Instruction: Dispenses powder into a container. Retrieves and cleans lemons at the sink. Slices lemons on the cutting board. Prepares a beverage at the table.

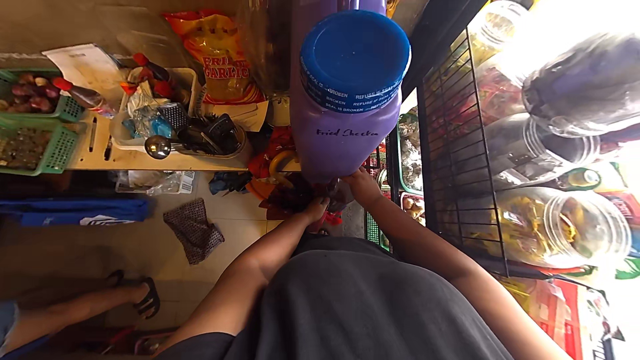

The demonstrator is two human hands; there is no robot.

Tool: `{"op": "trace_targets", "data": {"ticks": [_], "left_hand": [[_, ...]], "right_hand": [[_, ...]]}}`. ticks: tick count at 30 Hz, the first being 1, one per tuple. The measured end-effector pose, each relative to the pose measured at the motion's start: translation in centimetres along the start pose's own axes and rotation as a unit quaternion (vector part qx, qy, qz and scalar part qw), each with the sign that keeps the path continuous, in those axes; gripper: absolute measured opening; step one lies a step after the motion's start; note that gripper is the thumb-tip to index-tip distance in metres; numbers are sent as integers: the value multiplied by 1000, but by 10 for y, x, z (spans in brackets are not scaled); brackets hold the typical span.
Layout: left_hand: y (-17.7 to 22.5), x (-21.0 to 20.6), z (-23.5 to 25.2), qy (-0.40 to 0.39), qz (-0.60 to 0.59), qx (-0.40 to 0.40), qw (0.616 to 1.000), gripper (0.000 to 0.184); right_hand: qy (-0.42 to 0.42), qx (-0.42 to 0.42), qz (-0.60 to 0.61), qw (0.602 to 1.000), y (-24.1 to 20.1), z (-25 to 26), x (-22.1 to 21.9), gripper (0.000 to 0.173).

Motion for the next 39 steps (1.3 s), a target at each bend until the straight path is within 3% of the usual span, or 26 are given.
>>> {"op": "trace_targets", "data": {"ticks": [13, 39], "left_hand": [[-19, -1, -10, 73, -38, -16, 996, 48], [-35, 0, -29, 56, -17, 36, 998, 52]], "right_hand": [[-13, -14, -3, 1000, -1, 1, -1, 38], [-7, -28, -21, 999, 2, 3, -8, 35]]}}
Point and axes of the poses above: each hand's wrist, its own z-axis towards the middle knuckle, its own x-axis out of the back of the hand, y = z × x, the point moved 6 cm from there along z, towards the middle knuckle, and after that the axes turned 15 degrees about -x, right-handed, at the moved point
